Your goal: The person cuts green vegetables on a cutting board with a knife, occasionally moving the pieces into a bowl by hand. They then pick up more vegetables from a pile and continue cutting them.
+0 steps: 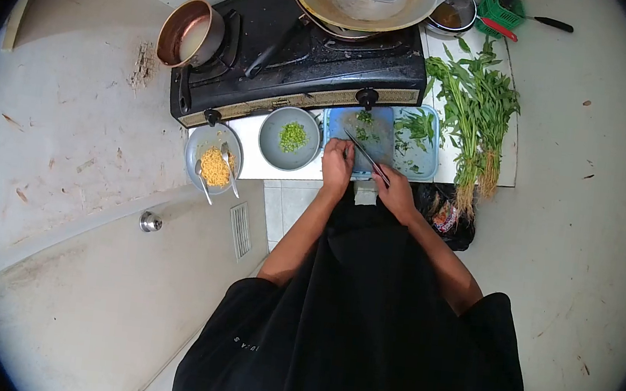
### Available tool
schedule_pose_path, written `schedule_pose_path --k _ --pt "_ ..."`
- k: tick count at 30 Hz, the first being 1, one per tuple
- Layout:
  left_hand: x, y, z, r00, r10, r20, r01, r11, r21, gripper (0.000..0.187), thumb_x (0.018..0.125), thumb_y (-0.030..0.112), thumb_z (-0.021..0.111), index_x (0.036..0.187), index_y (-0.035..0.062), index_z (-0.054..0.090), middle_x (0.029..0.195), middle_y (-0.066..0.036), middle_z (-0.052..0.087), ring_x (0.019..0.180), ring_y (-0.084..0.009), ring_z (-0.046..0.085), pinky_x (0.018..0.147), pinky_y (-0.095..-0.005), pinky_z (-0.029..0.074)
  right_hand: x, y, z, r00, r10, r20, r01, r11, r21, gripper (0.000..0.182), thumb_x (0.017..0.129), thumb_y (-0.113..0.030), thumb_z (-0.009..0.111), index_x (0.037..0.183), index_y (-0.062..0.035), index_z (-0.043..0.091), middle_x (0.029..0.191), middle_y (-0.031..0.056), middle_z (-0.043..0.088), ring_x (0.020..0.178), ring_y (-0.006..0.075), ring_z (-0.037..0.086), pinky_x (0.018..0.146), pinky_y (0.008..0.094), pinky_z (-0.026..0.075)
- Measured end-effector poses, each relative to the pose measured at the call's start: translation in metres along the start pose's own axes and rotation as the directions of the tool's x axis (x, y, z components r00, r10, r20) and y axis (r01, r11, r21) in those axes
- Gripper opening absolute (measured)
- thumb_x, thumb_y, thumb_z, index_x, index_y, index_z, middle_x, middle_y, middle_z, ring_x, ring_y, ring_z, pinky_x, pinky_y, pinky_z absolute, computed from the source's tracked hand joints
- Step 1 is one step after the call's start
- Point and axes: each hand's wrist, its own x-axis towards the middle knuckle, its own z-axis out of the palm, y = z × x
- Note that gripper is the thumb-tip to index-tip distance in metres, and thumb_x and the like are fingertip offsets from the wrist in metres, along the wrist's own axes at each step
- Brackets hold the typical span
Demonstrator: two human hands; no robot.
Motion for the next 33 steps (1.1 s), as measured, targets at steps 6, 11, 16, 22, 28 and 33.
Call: schedule_pose_path --k 6,11,16,22,28,33 --pt "-0.003 0.003 -0.002 0.995 0.097 0.006 -0.097 0.992 0.078 0.007 0.089 0.003 0.068 0.093 -0.0022 0.070 0.088 -0.020 0.062 0.087 -0.0399 0.062 0.079 -0.0471 0.051 0.004 -0.011 0.003 0.998 0.058 0.002 -0.057 0.981 -0.183 0.024 0.097 -0.018 0.063 0.114 -0.0014 0.066 0.102 0.0237 0.069 0.095 0.0464 0.065 0.079 0.0486 0.053" --pt "-0.004 0.007 -0.004 0.993 0.110 0.035 -0.114 0.979 0.168 0.013 0.090 0.005 0.067 0.099 -0.0012 0.072 0.093 -0.019 0.063 0.091 -0.0387 0.061 0.081 -0.0465 0.051 0.018 -0.008 0.013 0.999 0.041 -0.026 -0.045 0.985 -0.169 0.022 0.097 -0.017 0.063 0.112 -0.0019 0.066 0.099 0.0239 0.069 0.093 0.0466 0.065 0.078 0.0492 0.052" --pt "-0.016 0.000 -0.006 0.982 0.179 0.054 -0.187 0.951 0.247 0.019 0.090 0.007 0.066 0.106 0.0021 0.074 0.098 -0.015 0.062 0.093 -0.0349 0.060 0.082 -0.0449 0.051 0.003 0.002 0.007 0.999 -0.027 -0.029 0.026 0.999 -0.042 0.023 0.097 -0.021 0.064 0.112 -0.0043 0.065 0.099 0.0242 0.069 0.092 0.0471 0.066 0.075 0.0525 0.052" --pt "-0.018 -0.001 -0.008 0.980 0.180 0.082 -0.197 0.919 0.340 0.026 0.089 0.009 0.067 0.113 0.0070 0.075 0.101 -0.010 0.062 0.093 -0.0302 0.060 0.078 -0.0433 0.050 -0.002 -0.002 0.006 0.999 -0.027 -0.027 0.026 0.999 -0.024 0.021 0.097 -0.018 0.064 0.112 -0.0039 0.065 0.098 0.0233 0.069 0.092 0.0469 0.066 0.074 0.0505 0.052" --pt "-0.019 0.002 -0.007 0.976 0.195 0.097 -0.218 0.904 0.368 0.026 0.089 0.009 0.066 0.113 0.0080 0.075 0.102 -0.008 0.063 0.094 -0.0291 0.061 0.077 -0.0431 0.049 0.006 -0.011 0.013 0.997 0.022 -0.071 -0.036 0.979 -0.203 0.022 0.097 -0.020 0.064 0.113 -0.0058 0.065 0.097 0.0219 0.070 0.091 0.0466 0.066 0.076 0.0521 0.054" --pt "-0.015 0.002 -0.010 0.975 0.206 0.078 -0.220 0.909 0.354 0.023 0.090 0.007 0.067 0.112 0.0058 0.075 0.098 -0.010 0.066 0.089 -0.0302 0.063 0.076 -0.0424 0.050 0.022 -0.001 0.012 0.992 -0.085 -0.091 0.070 0.985 -0.156 0.022 0.097 -0.021 0.064 0.113 -0.0052 0.065 0.099 0.0221 0.070 0.090 0.0453 0.067 0.076 0.0513 0.054"
